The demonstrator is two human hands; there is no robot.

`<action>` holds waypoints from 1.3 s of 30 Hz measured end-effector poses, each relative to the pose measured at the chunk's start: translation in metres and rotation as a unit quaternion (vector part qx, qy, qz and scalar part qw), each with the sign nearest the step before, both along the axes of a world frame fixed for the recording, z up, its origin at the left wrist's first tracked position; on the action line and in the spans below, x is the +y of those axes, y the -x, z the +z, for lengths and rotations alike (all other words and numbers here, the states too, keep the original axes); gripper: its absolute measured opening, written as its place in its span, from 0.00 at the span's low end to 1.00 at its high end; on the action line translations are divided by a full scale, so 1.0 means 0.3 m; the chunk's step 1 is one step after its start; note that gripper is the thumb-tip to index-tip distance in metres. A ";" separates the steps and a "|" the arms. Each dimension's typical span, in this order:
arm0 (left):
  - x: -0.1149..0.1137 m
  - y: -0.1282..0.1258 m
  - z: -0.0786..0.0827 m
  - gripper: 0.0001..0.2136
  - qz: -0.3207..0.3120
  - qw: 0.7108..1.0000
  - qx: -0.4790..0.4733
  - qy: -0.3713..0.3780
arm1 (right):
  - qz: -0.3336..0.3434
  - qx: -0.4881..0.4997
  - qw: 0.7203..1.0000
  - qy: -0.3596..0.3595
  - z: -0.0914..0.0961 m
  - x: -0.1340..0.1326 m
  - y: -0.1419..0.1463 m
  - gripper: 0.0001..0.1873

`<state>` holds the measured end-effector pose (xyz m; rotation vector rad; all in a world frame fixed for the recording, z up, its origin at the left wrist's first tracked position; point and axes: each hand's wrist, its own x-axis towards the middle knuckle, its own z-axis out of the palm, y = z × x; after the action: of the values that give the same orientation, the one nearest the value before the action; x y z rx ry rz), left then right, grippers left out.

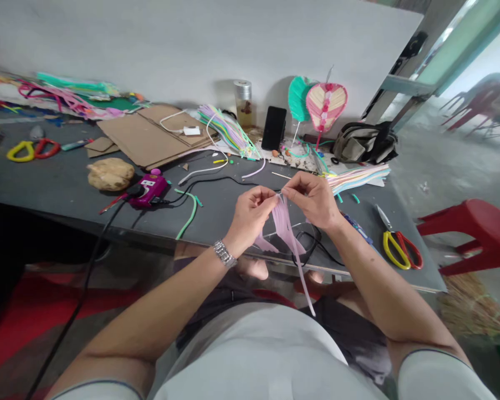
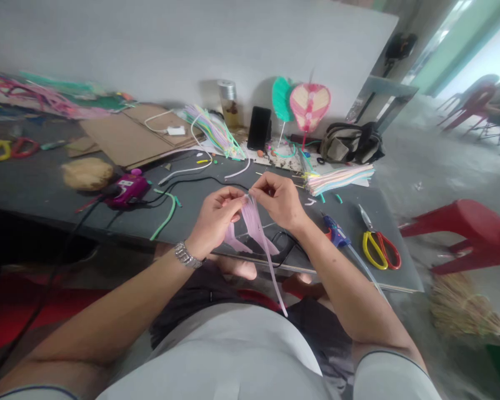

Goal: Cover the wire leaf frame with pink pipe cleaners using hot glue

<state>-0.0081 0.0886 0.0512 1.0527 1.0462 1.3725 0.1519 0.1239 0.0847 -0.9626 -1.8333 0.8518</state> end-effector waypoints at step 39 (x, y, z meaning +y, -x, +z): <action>0.000 0.037 0.039 0.06 -0.018 0.995 0.095 0.002 | -0.017 -0.141 0.989 -0.037 0.082 -0.013 -0.032 0.02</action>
<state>-0.0193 0.0886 0.0628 1.2123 1.1620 1.2580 0.1613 0.1200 0.1093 -1.1082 -2.0652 0.6465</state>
